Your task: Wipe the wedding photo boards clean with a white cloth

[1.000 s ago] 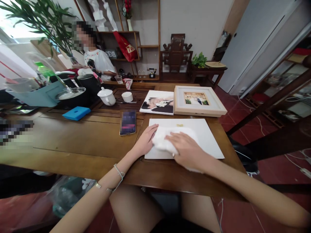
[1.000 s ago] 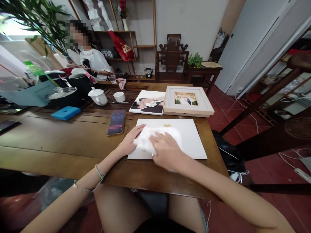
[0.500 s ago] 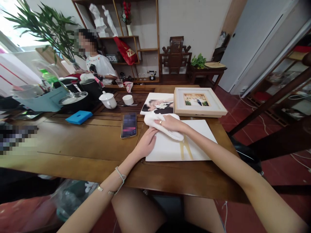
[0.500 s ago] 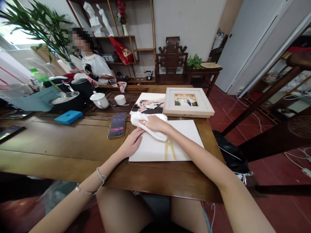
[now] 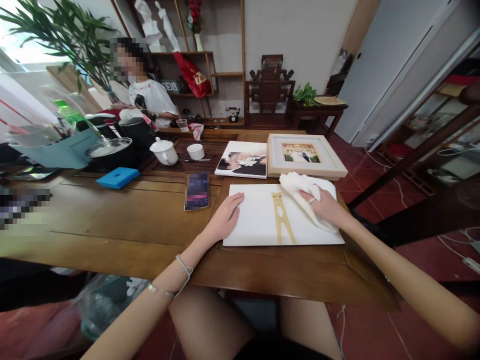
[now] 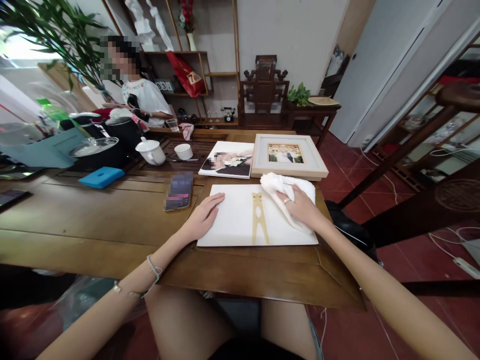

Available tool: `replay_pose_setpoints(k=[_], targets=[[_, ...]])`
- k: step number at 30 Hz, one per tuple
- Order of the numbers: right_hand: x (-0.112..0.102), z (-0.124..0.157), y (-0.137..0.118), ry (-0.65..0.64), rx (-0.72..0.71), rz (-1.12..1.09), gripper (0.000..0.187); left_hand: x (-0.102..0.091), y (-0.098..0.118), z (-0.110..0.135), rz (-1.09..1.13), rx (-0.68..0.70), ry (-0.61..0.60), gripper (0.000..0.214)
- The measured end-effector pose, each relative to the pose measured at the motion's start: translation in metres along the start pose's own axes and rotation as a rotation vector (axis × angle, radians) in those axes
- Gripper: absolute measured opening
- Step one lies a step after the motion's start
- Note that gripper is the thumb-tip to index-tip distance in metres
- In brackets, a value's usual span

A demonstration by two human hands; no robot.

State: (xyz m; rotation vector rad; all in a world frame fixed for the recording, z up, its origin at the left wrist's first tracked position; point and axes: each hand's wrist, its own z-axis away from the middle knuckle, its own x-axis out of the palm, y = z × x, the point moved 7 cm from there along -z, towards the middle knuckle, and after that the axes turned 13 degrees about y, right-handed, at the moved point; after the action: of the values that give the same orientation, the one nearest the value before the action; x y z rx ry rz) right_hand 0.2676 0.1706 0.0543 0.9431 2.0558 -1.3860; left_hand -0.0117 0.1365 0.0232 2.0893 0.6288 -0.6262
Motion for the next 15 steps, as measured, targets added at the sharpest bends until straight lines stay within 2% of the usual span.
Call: replay_pose_setpoints(k=[2,4,7,9,11,15], targets=[[-0.003,0.021,-0.009,0.014,-0.079,0.069,0.049,0.000,0.000,0.000,-0.001,-0.001,0.005,0.041],[0.002,0.049,-0.032,-0.051,-0.245,0.105,0.050,0.001,-0.001,0.000,-0.003,0.000,0.008,0.041],[0.012,0.092,-0.071,-0.220,-0.516,0.124,0.073,0.001,-0.002,0.000,-0.007,-0.001,0.012,0.041],[0.015,0.105,-0.082,-0.292,-0.609,0.130,0.086,0.001,-0.002,0.001,-0.004,-0.001,0.017,0.041],[0.016,0.099,-0.082,-0.317,-0.614,0.107,0.082,0.001,-0.002,0.001,0.006,0.001,0.018,0.041],[0.025,0.050,-0.063,-0.233,-0.457,0.095,0.055,0.001,-0.002,0.000,0.003,-0.006,0.009,0.041]])
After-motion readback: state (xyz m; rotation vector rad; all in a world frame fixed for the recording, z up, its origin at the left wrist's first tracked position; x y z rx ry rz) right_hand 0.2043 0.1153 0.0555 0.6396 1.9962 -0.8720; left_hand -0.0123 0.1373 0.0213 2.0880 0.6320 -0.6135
